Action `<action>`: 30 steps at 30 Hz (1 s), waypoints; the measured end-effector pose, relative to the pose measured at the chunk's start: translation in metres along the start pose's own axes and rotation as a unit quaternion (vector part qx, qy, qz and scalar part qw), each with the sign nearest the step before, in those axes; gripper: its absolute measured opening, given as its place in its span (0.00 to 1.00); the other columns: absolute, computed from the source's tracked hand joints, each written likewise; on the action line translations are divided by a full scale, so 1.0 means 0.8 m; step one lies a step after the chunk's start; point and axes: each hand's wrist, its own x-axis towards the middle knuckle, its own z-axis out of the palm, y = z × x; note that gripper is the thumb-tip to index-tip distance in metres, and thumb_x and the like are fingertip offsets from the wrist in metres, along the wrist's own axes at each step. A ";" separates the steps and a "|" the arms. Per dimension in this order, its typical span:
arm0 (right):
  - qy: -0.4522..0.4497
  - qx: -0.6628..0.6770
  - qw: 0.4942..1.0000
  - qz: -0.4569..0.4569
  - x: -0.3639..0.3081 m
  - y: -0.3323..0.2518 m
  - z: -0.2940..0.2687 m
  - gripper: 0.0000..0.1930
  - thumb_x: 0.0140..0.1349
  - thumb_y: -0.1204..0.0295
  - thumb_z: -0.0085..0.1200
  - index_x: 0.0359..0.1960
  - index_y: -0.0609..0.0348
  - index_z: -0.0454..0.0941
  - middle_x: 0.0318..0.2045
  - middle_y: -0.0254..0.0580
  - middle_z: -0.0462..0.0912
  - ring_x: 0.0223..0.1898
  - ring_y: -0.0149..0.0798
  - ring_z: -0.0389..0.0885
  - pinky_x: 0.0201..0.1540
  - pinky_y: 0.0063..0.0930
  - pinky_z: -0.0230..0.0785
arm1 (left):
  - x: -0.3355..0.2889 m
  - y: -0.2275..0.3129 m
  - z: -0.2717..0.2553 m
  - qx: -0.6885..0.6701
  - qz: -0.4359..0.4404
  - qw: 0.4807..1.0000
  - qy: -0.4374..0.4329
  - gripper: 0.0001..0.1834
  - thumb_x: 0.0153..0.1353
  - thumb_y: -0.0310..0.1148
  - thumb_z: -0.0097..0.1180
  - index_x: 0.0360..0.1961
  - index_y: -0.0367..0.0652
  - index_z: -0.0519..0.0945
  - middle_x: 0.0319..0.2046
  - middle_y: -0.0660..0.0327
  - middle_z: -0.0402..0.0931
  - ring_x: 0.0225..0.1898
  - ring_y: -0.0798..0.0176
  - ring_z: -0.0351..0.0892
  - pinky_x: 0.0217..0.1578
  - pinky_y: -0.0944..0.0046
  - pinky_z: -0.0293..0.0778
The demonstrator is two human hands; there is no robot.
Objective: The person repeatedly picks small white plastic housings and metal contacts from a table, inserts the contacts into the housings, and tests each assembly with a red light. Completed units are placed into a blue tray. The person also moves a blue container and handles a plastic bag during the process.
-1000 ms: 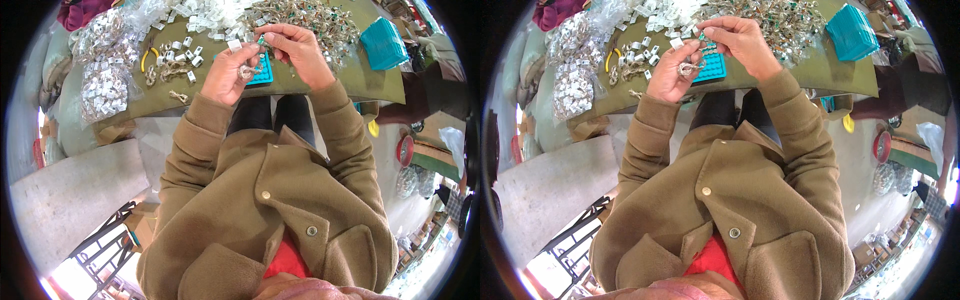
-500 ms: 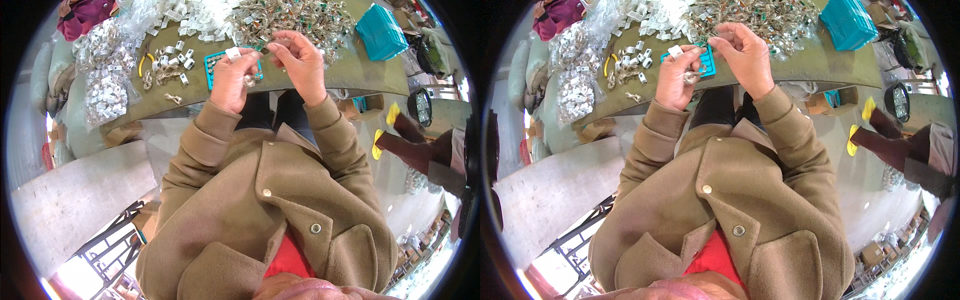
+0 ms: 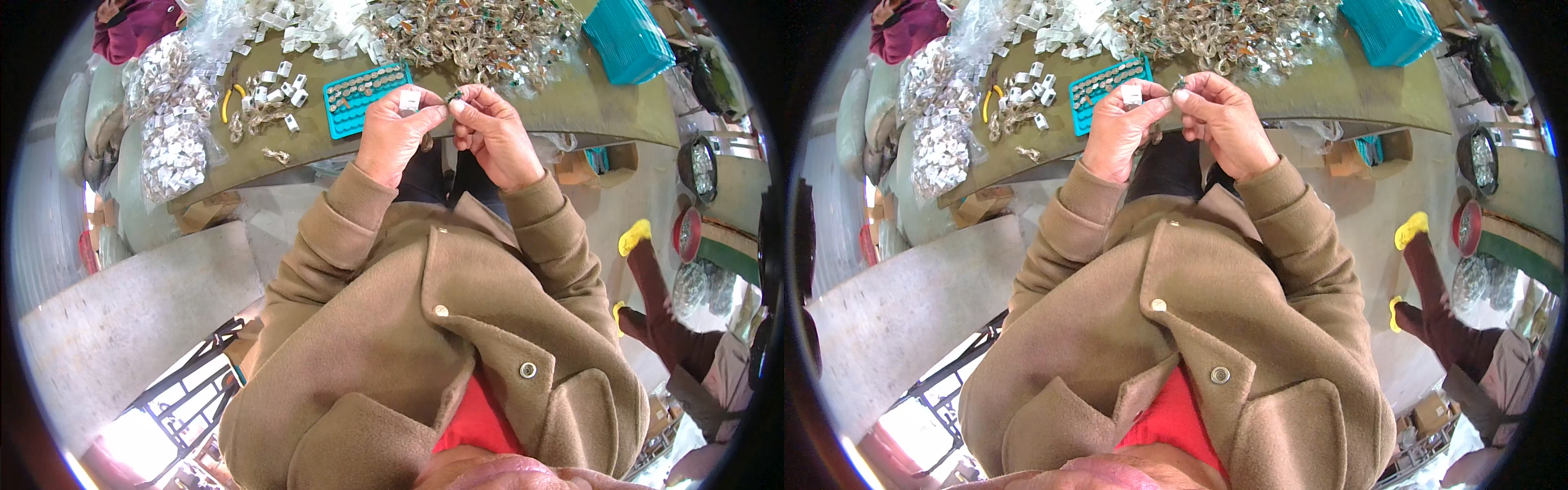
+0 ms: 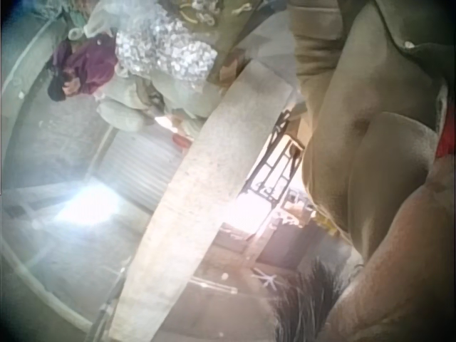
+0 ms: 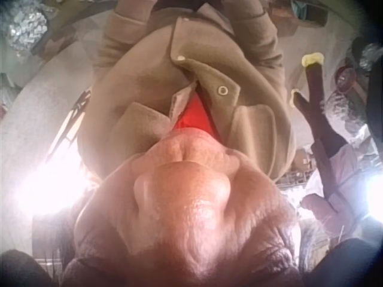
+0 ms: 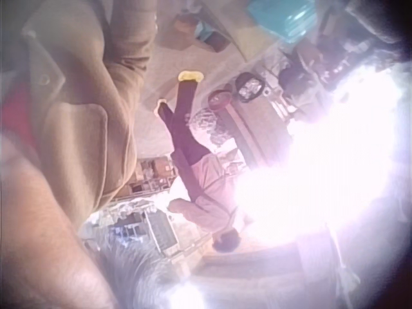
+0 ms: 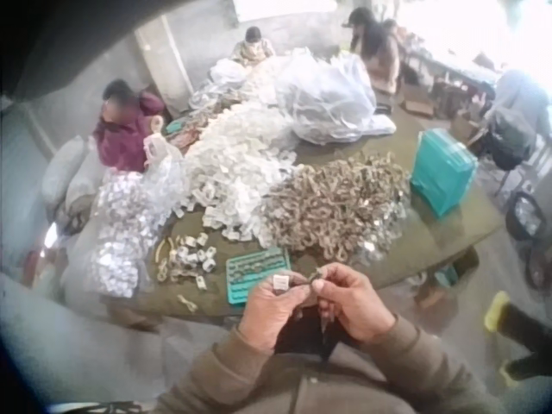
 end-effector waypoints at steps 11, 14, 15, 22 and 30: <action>0.049 -0.152 0.985 -0.065 -0.006 -0.010 -0.003 0.04 0.63 0.74 0.59 0.37 0.58 0.77 0.27 0.29 0.77 0.24 0.22 0.73 0.25 0.16 0.65 | 0.002 -0.004 -0.015 -0.174 -0.074 0.981 -0.033 0.17 0.70 0.38 0.52 0.53 0.38 0.76 0.46 0.58 0.80 0.43 0.70 0.80 0.40 0.70 0.77; 0.030 -0.187 0.975 -0.116 -0.011 -0.007 0.011 0.04 0.62 0.74 0.58 0.35 0.59 0.77 0.24 0.28 0.75 0.24 0.21 0.69 0.26 0.16 0.59 | 0.001 -0.008 -0.013 -0.179 -0.040 0.982 -0.034 0.19 0.72 0.40 0.49 0.55 0.38 0.76 0.51 0.55 0.79 0.49 0.65 0.79 0.48 0.66 0.77; 0.018 -0.160 0.982 -0.098 -0.013 -0.006 0.016 0.04 0.62 0.74 0.59 0.35 0.60 0.78 0.24 0.27 0.75 0.24 0.21 0.69 0.27 0.16 0.59 | 0.000 -0.012 -0.009 -0.173 -0.033 0.984 -0.015 0.18 0.72 0.40 0.49 0.53 0.38 0.77 0.49 0.56 0.80 0.47 0.65 0.80 0.46 0.67 0.78; 0.046 -0.055 0.997 -0.026 -0.016 0.011 0.032 0.04 0.62 0.74 0.59 0.34 0.60 0.78 0.24 0.29 0.78 0.24 0.21 0.71 0.28 0.15 0.63 | 0.001 -0.028 0.006 -0.148 0.041 0.988 -0.032 0.21 0.72 0.41 0.50 0.58 0.38 0.75 0.39 0.64 0.79 0.38 0.71 0.77 0.39 0.68 0.75; 0.068 -0.126 0.989 -0.042 -0.005 0.015 0.019 0.04 0.64 0.73 0.57 0.36 0.60 0.79 0.25 0.28 0.78 0.25 0.21 0.72 0.29 0.15 0.64 | 0.005 -0.027 -0.011 -0.018 0.125 0.992 -0.030 0.17 0.68 0.25 0.54 0.57 0.33 0.75 0.45 0.57 0.81 0.43 0.68 0.81 0.46 0.67 0.80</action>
